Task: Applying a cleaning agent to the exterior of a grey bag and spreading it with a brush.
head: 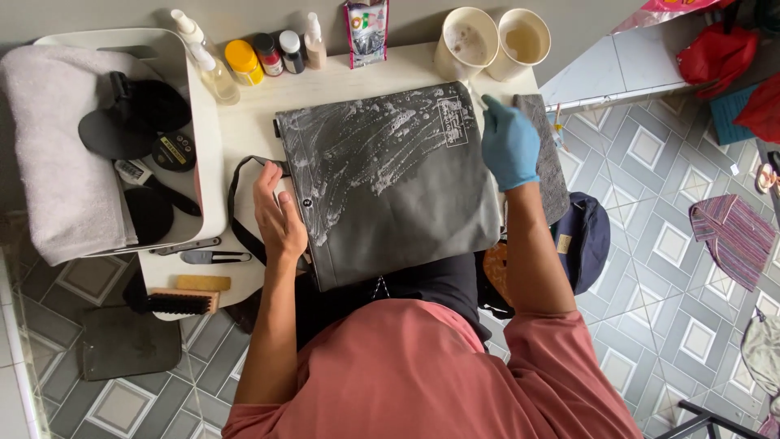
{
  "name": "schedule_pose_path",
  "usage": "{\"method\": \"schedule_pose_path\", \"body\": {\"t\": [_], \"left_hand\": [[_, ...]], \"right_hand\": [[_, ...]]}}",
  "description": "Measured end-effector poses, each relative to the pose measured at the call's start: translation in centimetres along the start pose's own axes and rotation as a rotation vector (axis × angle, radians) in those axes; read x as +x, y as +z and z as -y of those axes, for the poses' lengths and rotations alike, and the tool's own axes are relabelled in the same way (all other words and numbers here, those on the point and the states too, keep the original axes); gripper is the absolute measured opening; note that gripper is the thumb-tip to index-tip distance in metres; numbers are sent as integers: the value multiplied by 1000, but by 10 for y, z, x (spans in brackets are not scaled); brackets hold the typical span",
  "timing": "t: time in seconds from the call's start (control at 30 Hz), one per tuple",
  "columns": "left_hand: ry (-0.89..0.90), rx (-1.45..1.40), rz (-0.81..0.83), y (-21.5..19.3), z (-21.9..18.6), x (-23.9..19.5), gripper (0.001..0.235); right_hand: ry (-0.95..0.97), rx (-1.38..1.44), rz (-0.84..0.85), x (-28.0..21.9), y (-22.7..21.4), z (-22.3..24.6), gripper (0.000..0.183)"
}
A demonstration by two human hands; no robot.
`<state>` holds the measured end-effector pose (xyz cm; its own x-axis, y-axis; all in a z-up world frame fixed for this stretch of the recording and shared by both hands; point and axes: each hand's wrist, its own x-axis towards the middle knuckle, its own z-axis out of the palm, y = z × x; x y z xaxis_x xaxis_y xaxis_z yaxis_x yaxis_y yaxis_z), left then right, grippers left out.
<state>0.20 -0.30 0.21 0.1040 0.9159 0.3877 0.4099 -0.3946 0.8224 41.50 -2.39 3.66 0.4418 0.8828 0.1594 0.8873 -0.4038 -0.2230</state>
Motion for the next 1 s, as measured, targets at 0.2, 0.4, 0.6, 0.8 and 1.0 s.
{"method": "schedule_pose_path", "body": {"t": [0.2, 0.4, 0.6, 0.8, 1.0], "left_hand": [[6, -38, -44, 1, -10, 0, 73], [8, -36, -54, 1, -9, 1, 73], [9, -43, -50, 0, -9, 2, 75], [-21, -4, 17, 2, 6, 2, 70], [-15, -26, 7, 5, 9, 1, 72]], "right_hand": [[16, 103, -71, 87, 1, -6, 21], [-18, 130, 69, 127, 29, -26, 22], [-170, 299, -163, 48, -25, -1, 22], [-96, 340, 20, -80, -36, 48, 21], [114, 172, -91, -105, 22, -15, 30]]}}
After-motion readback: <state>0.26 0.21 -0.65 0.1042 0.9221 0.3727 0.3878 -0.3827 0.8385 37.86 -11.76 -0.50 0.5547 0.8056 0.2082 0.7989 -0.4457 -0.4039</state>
